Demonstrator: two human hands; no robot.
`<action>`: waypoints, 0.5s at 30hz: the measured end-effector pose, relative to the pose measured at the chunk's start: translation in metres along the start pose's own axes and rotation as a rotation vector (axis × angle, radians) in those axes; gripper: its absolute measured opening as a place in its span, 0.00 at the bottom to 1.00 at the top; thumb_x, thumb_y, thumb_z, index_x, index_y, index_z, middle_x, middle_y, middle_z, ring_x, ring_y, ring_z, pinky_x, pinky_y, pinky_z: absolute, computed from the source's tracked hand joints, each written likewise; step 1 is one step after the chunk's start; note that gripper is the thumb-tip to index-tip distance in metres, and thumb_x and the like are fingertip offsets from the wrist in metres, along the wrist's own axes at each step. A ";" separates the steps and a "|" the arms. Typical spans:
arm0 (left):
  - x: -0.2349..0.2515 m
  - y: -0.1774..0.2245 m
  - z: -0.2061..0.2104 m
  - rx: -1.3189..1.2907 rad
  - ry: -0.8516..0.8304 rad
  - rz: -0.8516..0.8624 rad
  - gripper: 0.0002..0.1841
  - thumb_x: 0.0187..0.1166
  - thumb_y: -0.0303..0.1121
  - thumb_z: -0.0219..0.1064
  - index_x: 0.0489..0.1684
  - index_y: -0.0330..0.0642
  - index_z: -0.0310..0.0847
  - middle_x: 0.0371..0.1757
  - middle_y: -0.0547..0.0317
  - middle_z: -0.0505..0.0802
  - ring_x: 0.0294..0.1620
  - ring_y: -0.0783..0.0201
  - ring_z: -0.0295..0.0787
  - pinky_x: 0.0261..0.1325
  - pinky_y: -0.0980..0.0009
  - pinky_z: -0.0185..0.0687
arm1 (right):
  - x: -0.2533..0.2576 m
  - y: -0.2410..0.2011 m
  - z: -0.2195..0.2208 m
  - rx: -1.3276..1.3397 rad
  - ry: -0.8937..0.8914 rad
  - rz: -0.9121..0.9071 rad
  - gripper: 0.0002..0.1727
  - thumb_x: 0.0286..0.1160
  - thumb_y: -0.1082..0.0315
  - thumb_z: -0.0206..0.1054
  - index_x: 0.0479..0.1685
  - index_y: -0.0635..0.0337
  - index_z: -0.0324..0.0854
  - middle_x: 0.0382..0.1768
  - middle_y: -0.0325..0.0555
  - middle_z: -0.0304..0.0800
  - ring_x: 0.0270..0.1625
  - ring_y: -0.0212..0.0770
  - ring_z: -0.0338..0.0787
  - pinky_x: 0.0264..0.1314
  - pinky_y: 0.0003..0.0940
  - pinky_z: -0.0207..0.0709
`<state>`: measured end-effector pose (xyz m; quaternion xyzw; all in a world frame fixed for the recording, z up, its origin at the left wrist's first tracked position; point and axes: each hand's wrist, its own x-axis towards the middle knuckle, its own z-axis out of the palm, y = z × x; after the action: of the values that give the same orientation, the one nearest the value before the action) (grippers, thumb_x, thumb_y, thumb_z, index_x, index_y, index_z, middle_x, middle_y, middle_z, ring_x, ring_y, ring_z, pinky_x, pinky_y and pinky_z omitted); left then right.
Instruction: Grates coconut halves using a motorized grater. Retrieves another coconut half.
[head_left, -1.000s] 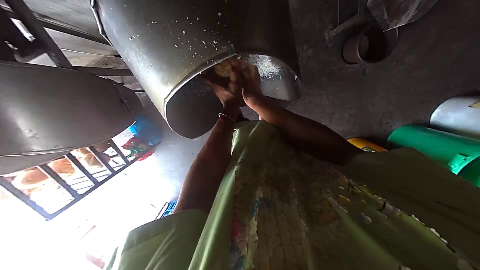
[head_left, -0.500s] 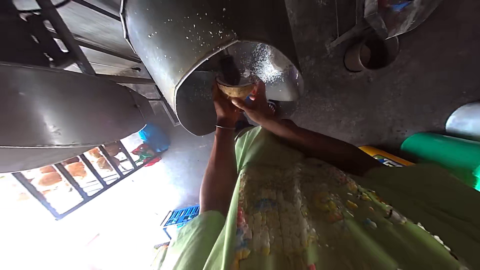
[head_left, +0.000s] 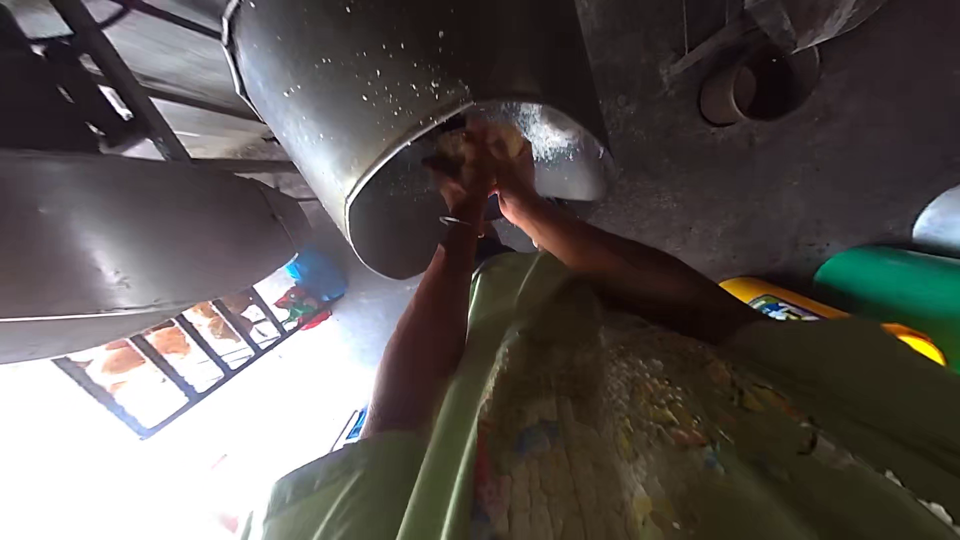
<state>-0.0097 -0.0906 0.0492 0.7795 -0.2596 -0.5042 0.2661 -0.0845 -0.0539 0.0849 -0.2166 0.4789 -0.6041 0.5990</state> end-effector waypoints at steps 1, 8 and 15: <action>-0.002 -0.009 -0.001 -0.039 0.004 0.005 0.48 0.83 0.58 0.64 0.92 0.42 0.35 0.66 0.33 0.82 0.54 0.46 0.90 0.46 0.49 0.92 | 0.008 0.039 -0.016 -0.013 0.071 0.055 0.49 0.76 0.58 0.73 0.86 0.72 0.42 0.67 0.78 0.73 0.57 0.57 0.89 0.52 0.45 0.89; 0.018 -0.037 -0.004 -0.143 -0.086 0.045 0.45 0.86 0.61 0.55 0.93 0.48 0.32 0.62 0.39 0.84 0.45 0.54 0.89 0.37 0.57 0.89 | 0.029 0.070 -0.020 -0.287 0.263 0.243 0.64 0.47 0.53 0.89 0.86 0.64 0.48 0.65 0.63 0.80 0.58 0.51 0.90 0.55 0.49 0.90; 0.025 -0.041 -0.022 -0.503 -0.377 0.115 0.27 0.94 0.54 0.37 0.74 0.47 0.71 0.59 0.56 0.88 0.59 0.64 0.86 0.60 0.60 0.87 | 0.001 0.055 -0.011 -0.515 0.214 0.098 0.64 0.51 0.55 0.89 0.87 0.69 0.48 0.78 0.69 0.69 0.78 0.53 0.77 0.79 0.45 0.75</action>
<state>0.0249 -0.0743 0.0135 0.5662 -0.2151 -0.6723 0.4257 -0.0650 -0.0415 0.0334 -0.2731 0.6872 -0.4522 0.4987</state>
